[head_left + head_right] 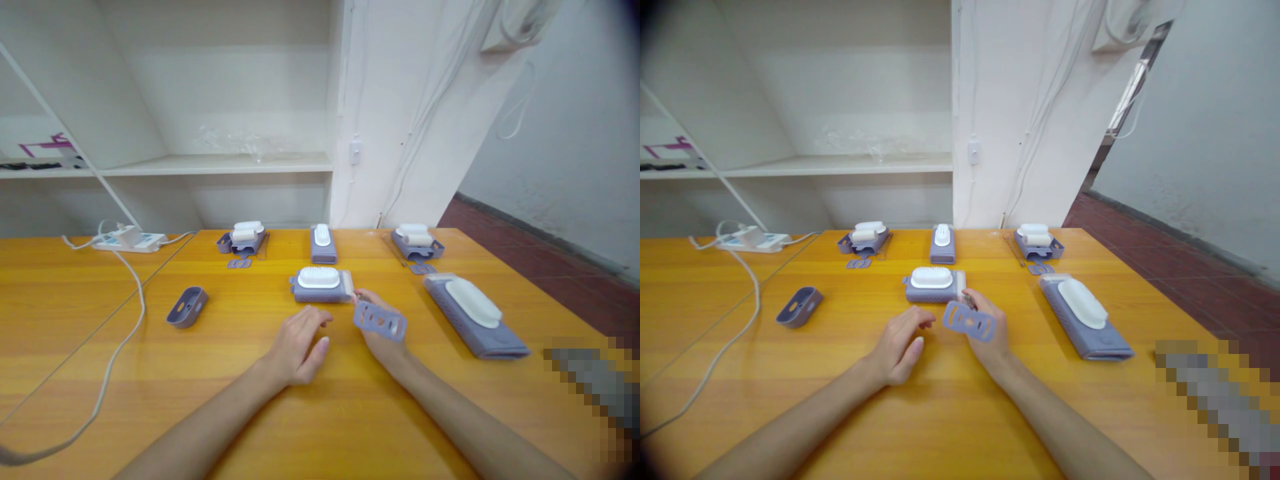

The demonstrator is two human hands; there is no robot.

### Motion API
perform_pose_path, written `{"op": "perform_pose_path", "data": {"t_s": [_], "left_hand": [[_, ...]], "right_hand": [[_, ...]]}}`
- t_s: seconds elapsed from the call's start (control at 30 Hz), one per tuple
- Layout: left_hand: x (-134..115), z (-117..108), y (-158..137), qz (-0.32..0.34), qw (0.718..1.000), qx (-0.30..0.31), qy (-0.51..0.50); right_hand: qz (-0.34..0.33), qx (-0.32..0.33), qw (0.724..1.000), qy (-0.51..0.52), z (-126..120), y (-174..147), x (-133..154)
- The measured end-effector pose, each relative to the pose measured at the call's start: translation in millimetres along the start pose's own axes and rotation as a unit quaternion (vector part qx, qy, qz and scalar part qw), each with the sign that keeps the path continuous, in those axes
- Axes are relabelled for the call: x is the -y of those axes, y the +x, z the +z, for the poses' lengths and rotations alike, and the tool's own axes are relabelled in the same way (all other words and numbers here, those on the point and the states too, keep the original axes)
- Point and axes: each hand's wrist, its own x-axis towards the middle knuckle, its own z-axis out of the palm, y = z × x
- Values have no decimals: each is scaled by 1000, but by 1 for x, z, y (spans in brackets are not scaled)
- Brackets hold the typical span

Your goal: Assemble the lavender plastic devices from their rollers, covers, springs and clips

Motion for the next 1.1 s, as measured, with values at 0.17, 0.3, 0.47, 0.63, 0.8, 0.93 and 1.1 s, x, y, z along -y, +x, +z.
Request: {"op": "perform_pose_path", "data": {"t_s": [0.17, 0.3, 0.47, 0.63, 0.8, 0.93, 1.1], "left_hand": [[-2, 1, -1, 11, 997, 12, 71], [0, 1, 3, -17, 993, 10, 120], [0, -4, 10, -84, 978, 13, 189], [10, -19, 3, -92, 950, 37, 296], [33, -65, -16, -189, 845, -51, 497], [49, -102, -29, -333, 735, -55, 588], [59, -109, -41, -441, 688, 7, 576]], "right_hand": [[4, -58, 997, -53, 2, 3, 6], [39, -79, 995, -38, 0, 6, 11], [53, -59, 996, 28, -1, 7, 10], [42, -33, 997, 46, 0, 6, 8], [39, -27, 998, 49, 1, 6, 8], [36, -27, 997, 54, 1, 5, 8], [29, -24, 998, 54, 1, 5, 8]]}}
